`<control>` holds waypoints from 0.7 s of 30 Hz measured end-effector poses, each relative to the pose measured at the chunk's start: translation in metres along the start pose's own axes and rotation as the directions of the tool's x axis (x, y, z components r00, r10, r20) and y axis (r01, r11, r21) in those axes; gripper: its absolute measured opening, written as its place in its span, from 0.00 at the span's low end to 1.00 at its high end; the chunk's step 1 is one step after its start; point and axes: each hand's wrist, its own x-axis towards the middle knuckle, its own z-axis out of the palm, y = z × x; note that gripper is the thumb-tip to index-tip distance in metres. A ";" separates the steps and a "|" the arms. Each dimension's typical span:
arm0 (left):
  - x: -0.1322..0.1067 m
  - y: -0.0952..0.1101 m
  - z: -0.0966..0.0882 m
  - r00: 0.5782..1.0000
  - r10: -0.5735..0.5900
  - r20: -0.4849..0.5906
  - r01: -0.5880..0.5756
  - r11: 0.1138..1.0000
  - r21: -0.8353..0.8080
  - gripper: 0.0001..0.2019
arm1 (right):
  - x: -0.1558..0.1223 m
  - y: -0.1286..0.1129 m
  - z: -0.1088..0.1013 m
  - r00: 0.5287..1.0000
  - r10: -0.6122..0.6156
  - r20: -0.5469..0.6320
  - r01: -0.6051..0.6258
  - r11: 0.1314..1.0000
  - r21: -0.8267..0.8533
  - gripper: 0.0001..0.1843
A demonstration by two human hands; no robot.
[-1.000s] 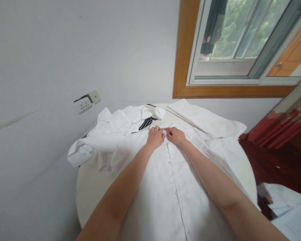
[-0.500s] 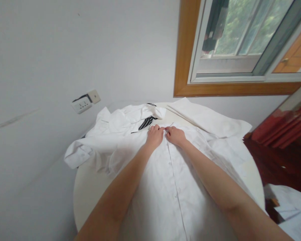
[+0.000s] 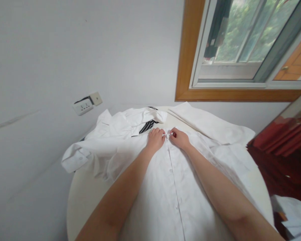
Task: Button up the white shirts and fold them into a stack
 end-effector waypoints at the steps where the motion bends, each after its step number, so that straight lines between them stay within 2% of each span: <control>1: 0.000 -0.001 0.000 1.000 0.001 -0.003 -0.001 1.000 -0.012 0.06 | 0.000 0.002 0.001 1.000 -0.001 -0.024 0.002 1.000 0.030 0.13; 4: 0.002 -0.003 0.001 0.999 -0.013 -0.032 0.010 0.998 -0.068 0.05 | 0.000 0.007 0.005 0.996 0.002 -0.086 0.011 0.989 0.150 0.11; 7: 0.003 -0.006 0.002 0.994 -0.078 -0.074 0.064 0.982 -0.180 0.05 | 0.002 0.012 0.009 0.990 0.015 -0.137 0.022 0.966 0.259 0.09; 10: 0.004 -0.008 0.004 0.978 -0.174 -0.110 0.134 0.944 -0.300 0.04 | 0.005 0.014 0.013 0.987 0.011 -0.158 0.037 0.955 0.294 0.08; 12: 0.004 -0.010 0.005 0.972 -0.199 -0.123 0.143 0.923 -0.356 0.04 | 0.005 0.013 0.015 0.988 -0.005 -0.156 0.049 0.958 0.281 0.08; 16: 0.004 -0.011 0.006 0.985 -0.131 -0.113 0.080 0.923 -0.376 0.04 | 0.004 0.008 0.016 0.989 -0.035 -0.147 0.067 0.975 0.214 0.09; 21: 0.003 -0.007 0.003 0.994 -0.044 -0.100 0.008 0.944 -0.331 0.10 | 0.005 0.007 0.016 0.991 -0.052 -0.127 0.076 0.977 0.198 0.15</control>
